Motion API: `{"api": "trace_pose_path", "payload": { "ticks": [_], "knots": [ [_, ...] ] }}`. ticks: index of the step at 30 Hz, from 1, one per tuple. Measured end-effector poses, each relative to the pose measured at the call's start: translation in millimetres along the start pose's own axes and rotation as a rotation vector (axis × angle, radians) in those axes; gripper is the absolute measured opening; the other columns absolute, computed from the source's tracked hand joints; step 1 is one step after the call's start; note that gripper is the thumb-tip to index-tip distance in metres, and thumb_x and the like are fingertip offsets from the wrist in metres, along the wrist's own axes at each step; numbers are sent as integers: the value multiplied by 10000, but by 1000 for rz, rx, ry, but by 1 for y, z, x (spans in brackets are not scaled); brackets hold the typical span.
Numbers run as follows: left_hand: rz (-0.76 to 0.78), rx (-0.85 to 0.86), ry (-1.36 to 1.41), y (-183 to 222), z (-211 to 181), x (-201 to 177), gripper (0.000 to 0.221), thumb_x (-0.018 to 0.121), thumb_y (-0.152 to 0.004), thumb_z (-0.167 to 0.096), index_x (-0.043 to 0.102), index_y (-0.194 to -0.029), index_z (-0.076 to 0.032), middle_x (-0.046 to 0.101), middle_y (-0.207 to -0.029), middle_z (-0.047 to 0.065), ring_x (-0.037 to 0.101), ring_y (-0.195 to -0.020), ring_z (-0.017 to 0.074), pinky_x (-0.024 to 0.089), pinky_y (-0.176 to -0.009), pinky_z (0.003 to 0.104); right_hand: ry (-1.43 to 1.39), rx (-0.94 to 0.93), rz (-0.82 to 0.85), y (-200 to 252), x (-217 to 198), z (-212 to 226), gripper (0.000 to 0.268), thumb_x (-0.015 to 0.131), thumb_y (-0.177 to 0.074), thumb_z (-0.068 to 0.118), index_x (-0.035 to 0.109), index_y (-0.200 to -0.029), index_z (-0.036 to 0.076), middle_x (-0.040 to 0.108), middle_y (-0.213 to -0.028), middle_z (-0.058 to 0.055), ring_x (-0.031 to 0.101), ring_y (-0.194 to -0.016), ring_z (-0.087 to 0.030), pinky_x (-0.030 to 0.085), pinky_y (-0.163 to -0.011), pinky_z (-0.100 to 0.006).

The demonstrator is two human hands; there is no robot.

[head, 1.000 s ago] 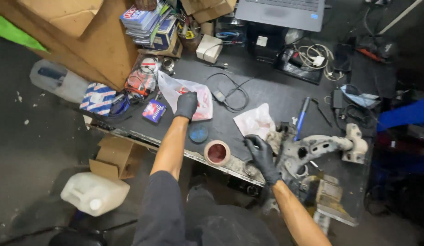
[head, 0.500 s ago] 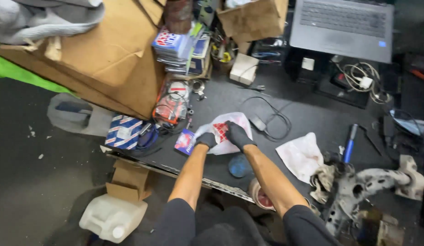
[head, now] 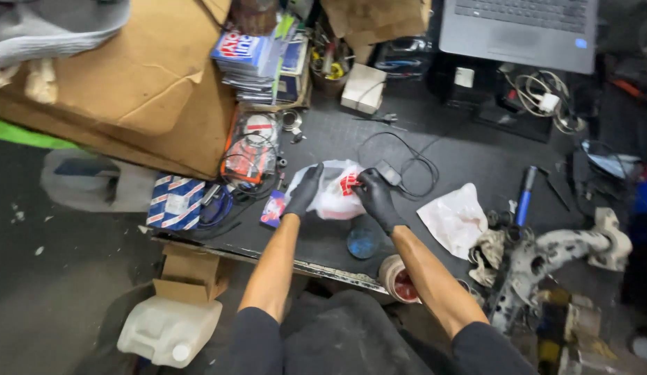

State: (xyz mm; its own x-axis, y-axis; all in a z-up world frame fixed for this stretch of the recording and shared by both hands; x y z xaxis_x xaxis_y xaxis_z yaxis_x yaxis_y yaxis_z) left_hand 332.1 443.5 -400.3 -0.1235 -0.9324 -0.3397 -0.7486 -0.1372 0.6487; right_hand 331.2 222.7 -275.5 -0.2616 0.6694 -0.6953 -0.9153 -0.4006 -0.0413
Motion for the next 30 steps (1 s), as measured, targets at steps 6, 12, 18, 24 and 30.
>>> {"api": "trace_pose_path", "payload": {
  "ticks": [6,12,18,24,30],
  "knots": [
    [122,225,-226,112,-99,-19,602,468,-1036,-544,509,-1495,-158,485,-1568,114,397,-1477,367,254,-1241,539,-700,202,-478,27,-66,7,134,747,-948,104,618,-973,79,656,-896,-90,679,-843,-191,577,-818,-335],
    [63,438,-790,19,-50,15,704,636,-903,-432,420,-1559,-294,320,-1669,-3,344,-1513,340,400,-1155,588,-1358,402,-748,20,-89,17,228,749,-956,208,541,-1050,211,735,-887,-30,759,-743,-182,621,-672,-262],
    [-237,551,-1075,-35,-34,-4,512,662,-903,-98,604,-1412,-115,561,-1453,164,544,-1340,333,577,-916,561,-1703,205,-656,1,-103,5,247,743,-952,170,614,-1157,222,734,-986,-217,769,-887,-366,631,-828,-467],
    [-147,761,-930,57,-114,3,271,587,-920,-190,729,-1150,-202,759,-1005,79,747,-975,313,594,-851,473,-1691,274,-650,-2,-101,-11,303,744,-939,185,653,-1228,164,728,-1088,-291,762,-942,-433,624,-832,-557],
    [-314,962,-344,188,-209,-25,358,594,-908,-106,657,-1250,-191,709,-1093,90,699,-1035,284,569,-892,391,-1638,425,-645,13,-97,-16,283,728,-938,268,680,-1181,130,744,-1067,-261,770,-914,-404,628,-780,-540]
  ]
}}
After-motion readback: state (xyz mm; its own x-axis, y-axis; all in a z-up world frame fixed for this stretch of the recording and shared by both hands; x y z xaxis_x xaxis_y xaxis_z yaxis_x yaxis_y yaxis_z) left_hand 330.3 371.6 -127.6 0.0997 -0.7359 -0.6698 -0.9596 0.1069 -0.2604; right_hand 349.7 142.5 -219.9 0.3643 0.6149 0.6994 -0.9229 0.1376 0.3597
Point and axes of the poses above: each hand's wrist, its own y-axis away from the middle knuckle, its own x-axis out of the palm, z = x × y, the point moved 5 cm from there along -y, towards the middle knuckle
